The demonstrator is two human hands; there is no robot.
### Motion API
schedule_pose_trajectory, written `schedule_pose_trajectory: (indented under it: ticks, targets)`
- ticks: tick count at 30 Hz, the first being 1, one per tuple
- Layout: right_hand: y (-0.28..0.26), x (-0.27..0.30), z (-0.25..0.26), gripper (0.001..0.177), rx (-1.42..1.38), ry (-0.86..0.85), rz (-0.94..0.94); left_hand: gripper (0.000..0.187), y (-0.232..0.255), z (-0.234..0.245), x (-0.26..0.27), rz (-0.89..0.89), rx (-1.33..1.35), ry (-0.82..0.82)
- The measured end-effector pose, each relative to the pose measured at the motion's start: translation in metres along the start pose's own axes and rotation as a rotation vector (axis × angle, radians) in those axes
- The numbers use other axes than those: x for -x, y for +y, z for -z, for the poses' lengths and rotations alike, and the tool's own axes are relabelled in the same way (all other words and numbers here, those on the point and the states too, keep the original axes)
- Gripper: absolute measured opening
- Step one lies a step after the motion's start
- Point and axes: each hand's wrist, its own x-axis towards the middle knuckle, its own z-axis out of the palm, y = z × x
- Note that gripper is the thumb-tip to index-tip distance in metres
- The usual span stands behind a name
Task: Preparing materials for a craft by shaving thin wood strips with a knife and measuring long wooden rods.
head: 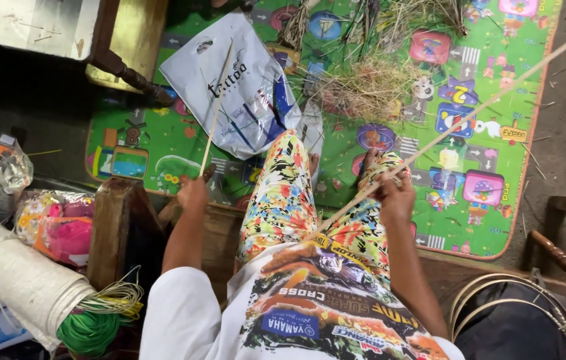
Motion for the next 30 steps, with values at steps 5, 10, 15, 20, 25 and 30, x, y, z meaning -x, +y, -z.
schedule_pose_trajectory:
  ticks: [5,10,15,20,25,30]
  targets:
    - [-0.028,-0.017,0.015,0.020,-0.093,0.093,0.068,0.050,-0.027,0.004,0.015,0.040,-0.025,0.085]
    - [0.011,-0.018,-0.005,0.021,-0.097,-0.006,0.030,0.022,0.040,0.008,0.014,-0.299,0.045,0.569]
    - [0.056,0.023,-0.056,0.017,0.001,-0.087,-0.087,0.019,0.189,0.083,0.114,-0.371,1.687,-0.666]
    - [0.058,0.020,-0.034,0.025,0.102,-0.045,-0.108,0.043,0.245,0.058,0.188,-0.955,0.637,-0.383]
    - [0.015,0.053,0.045,0.020,0.203,0.125,-0.021,0.035,0.248,0.048,0.182,-0.846,0.568,-0.315]
    - [0.072,0.093,0.209,0.021,0.491,0.415,0.173,0.034,0.252,0.052,0.164,-0.719,0.531,-0.274]
